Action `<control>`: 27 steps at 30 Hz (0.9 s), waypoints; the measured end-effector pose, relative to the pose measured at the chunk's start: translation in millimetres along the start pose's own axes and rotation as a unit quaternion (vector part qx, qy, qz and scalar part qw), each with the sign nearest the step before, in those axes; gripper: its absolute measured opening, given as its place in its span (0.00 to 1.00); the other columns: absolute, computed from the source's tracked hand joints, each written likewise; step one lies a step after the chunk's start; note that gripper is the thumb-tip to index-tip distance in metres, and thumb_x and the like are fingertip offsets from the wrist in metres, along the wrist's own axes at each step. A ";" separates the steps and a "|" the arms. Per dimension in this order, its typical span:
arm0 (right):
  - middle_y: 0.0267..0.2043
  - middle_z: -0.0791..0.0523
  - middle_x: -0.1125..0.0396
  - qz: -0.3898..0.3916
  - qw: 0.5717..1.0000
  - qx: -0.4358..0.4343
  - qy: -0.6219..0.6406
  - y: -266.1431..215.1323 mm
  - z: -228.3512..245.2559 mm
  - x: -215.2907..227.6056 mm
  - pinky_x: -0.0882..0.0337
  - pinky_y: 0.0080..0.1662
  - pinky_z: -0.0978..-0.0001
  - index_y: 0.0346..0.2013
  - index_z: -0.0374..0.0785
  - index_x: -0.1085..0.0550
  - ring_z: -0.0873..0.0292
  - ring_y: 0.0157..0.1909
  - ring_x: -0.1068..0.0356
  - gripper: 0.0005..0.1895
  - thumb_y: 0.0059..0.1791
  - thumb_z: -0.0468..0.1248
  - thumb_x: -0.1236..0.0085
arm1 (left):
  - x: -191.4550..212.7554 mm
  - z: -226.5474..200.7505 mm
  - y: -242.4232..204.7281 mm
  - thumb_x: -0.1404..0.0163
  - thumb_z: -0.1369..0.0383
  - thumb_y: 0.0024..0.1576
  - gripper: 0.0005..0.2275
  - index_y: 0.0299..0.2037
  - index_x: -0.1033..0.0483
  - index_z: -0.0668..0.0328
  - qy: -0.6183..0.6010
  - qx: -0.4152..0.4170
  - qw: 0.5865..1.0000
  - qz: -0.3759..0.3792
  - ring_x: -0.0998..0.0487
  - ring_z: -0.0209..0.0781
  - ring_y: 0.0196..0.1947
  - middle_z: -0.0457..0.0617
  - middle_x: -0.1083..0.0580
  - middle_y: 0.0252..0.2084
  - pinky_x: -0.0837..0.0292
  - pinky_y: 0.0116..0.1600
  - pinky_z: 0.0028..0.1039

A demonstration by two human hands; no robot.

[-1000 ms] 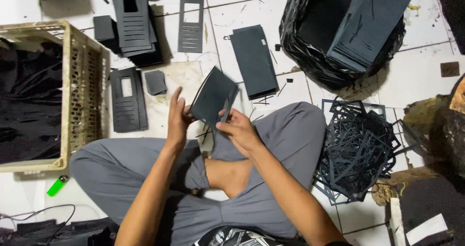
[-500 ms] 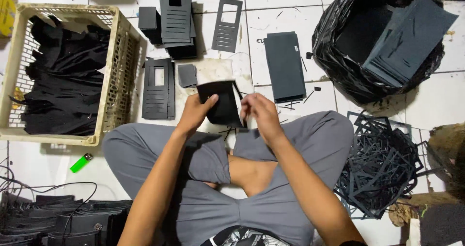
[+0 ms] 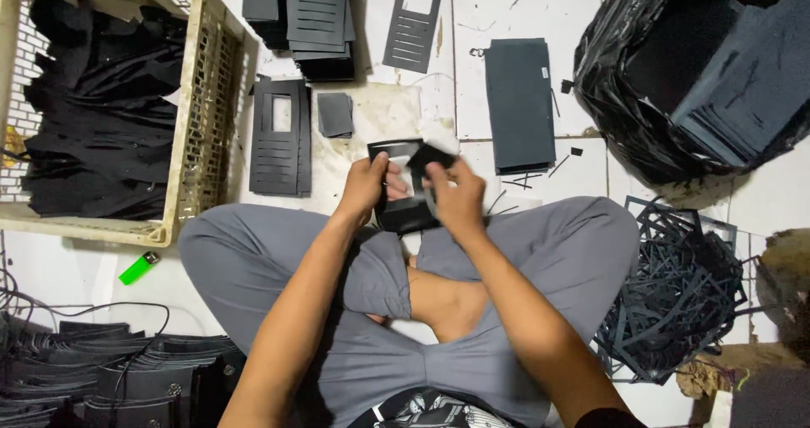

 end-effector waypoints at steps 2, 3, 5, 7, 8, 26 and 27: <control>0.29 0.49 0.24 0.007 0.997 -0.022 0.068 7.2 1.7 2.2 0.28 0.29 0.72 0.40 0.35 0.29 0.58 0.25 0.24 0.10 0.56 0.40 0.44 | 0.9 13.0 11.6 0.61 0.61 0.68 0.18 0.39 0.24 0.71 0.032 -0.008 0.999 0.013 0.17 0.50 0.21 0.66 0.22 0.25 0.19 0.24 0.35; 0.30 0.48 0.25 0.011 0.990 -0.044 0.136 10.9 1.1 2.8 0.29 0.27 0.77 0.45 0.35 0.33 0.61 0.22 0.26 0.12 0.59 0.42 0.50 | -0.2 18.9 17.5 0.61 0.60 0.68 0.19 0.38 0.23 0.70 0.067 -0.016 0.997 0.028 0.17 0.50 0.20 0.66 0.22 0.24 0.19 0.23 0.35; 0.26 0.51 0.27 0.016 0.995 -0.045 0.083 12.2 6.0 0.5 0.32 0.26 0.76 0.41 0.36 0.31 0.62 0.22 0.28 0.10 0.59 0.41 0.49 | -9.2 -23.4 -25.3 0.56 0.57 0.66 0.19 0.44 0.23 0.69 0.158 -0.031 0.987 0.011 0.17 0.56 0.34 0.67 0.21 0.31 0.20 0.36 0.42; 0.21 0.54 0.29 0.022 0.999 -0.041 0.028 20.8 18.3 -5.2 0.34 0.26 0.74 0.37 0.38 0.29 0.63 0.21 0.31 0.09 0.58 0.39 0.49 | -11.5 -42.6 -38.5 0.52 0.53 0.63 0.21 0.50 0.22 0.68 0.246 -0.051 0.968 -0.006 0.18 0.63 0.47 0.67 0.20 0.39 0.22 0.49 0.50; 0.19 0.55 0.31 0.029 0.999 -0.009 -0.018 24.5 31.2 -10.4 0.35 0.26 0.73 0.33 0.38 0.29 0.62 0.21 0.32 0.10 0.56 0.39 0.44 | -7.5 -35.3 -33.8 0.50 0.56 0.62 0.20 0.51 0.24 0.69 0.264 -0.051 0.963 -0.018 0.20 0.66 0.50 0.69 0.21 0.41 0.24 0.52 0.52; 0.36 0.46 0.31 0.071 0.955 0.118 -0.261 75.1 64.9 -80.4 0.30 0.47 0.50 0.47 0.32 0.23 0.39 0.44 0.29 0.15 0.47 0.35 0.36 | 1.3 -58.4 -30.7 0.61 0.61 0.65 0.16 0.52 0.26 0.65 0.308 -0.058 0.950 0.001 0.22 0.76 0.50 0.70 0.22 0.39 0.28 0.55 0.60; 0.41 0.47 0.33 0.046 0.946 0.165 -0.274 69.6 74.4 -61.6 0.31 0.51 0.53 0.47 0.31 0.24 0.42 0.47 0.31 0.15 0.47 0.32 0.35 | -2.1 -57.0 -27.4 0.61 0.56 0.66 0.17 0.48 0.23 0.57 0.276 -0.082 0.958 0.004 0.21 0.71 0.50 0.62 0.20 0.35 0.29 0.57 0.57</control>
Point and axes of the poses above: each hand's wrist, its own y-axis towards the middle knuckle, its own x-axis out of the back of the hand, z = x × y, the point moved 7 cm from there along y, towards the middle knuckle
